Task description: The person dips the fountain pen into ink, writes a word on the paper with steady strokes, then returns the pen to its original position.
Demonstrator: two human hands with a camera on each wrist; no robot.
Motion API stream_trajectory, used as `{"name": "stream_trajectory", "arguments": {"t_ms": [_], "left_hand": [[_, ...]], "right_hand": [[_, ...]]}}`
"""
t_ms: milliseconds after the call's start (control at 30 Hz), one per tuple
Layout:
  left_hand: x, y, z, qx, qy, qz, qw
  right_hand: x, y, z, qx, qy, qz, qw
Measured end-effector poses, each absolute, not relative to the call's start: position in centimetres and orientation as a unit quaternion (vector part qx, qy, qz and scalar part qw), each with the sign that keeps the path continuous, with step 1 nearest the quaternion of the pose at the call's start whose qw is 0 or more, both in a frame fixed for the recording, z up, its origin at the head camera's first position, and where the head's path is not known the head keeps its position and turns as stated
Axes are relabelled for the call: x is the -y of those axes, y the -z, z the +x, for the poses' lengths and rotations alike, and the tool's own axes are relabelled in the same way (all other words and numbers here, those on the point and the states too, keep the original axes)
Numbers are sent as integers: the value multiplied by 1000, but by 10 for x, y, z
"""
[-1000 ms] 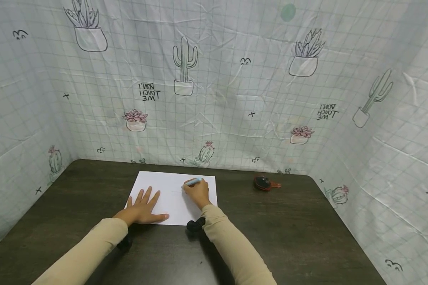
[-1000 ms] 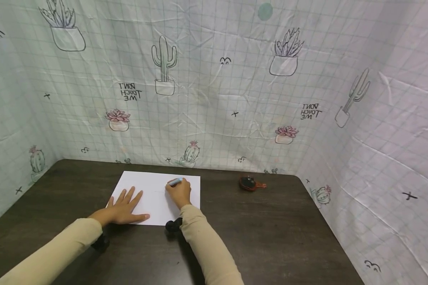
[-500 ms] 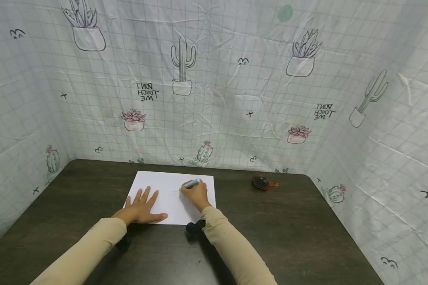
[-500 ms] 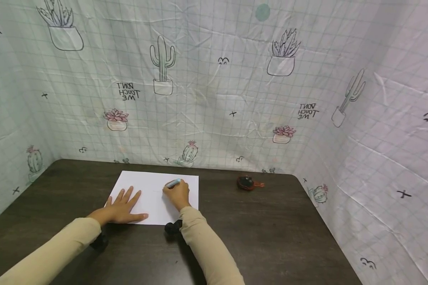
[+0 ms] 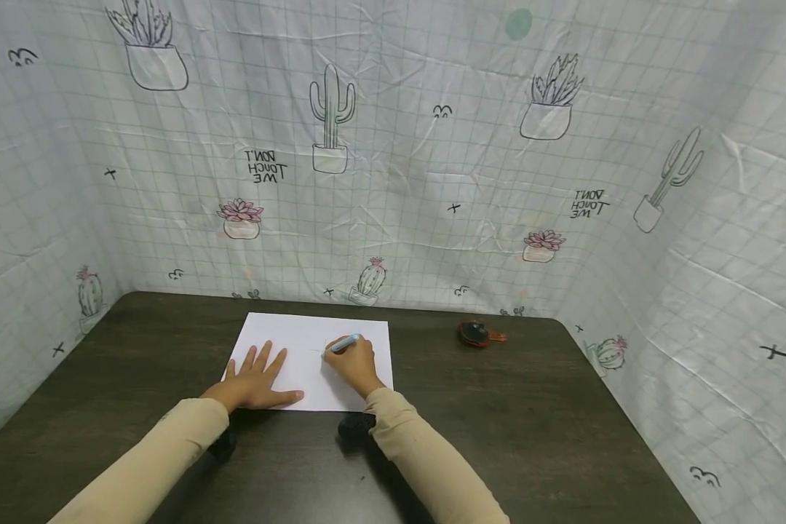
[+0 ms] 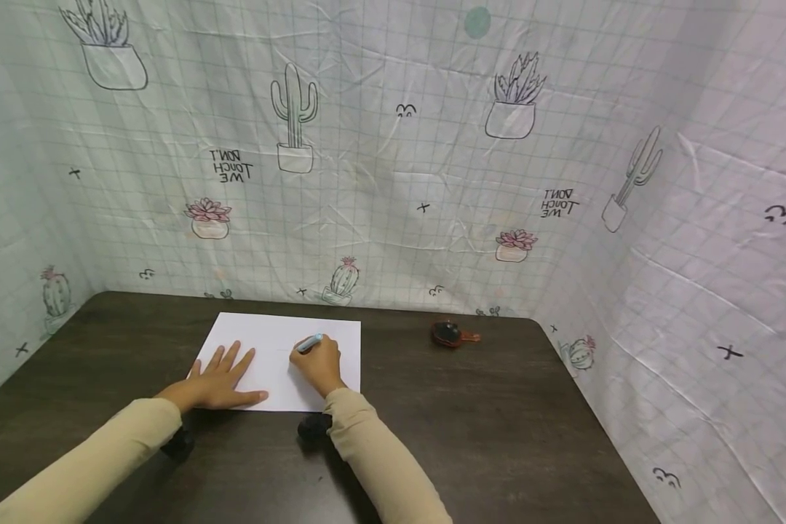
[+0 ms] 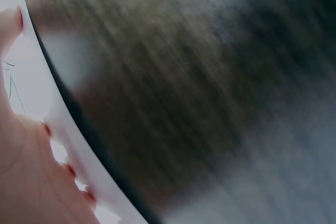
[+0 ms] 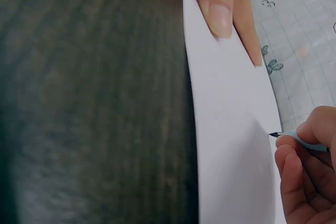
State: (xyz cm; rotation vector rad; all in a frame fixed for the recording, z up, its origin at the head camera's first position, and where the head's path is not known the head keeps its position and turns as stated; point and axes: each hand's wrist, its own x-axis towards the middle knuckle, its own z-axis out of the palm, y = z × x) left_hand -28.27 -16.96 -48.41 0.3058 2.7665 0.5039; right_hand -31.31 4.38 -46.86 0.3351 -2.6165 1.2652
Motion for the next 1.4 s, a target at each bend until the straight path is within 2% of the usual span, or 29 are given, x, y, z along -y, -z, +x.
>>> {"name": "stream_trajectory", "arguments": {"t_ms": [967, 1200, 1400], "left_hand": [[170, 485, -285, -966, -172, 104, 162], [169, 481, -282, -964, -181, 101, 164], [169, 484, -284, -966, -174, 101, 163]], "right_hand": [[-34, 466, -289, 891, -413, 166, 88], [-44, 464, -298, 872, -460, 141, 83], [-55, 462, -306, 889, -439, 106, 82]]}}
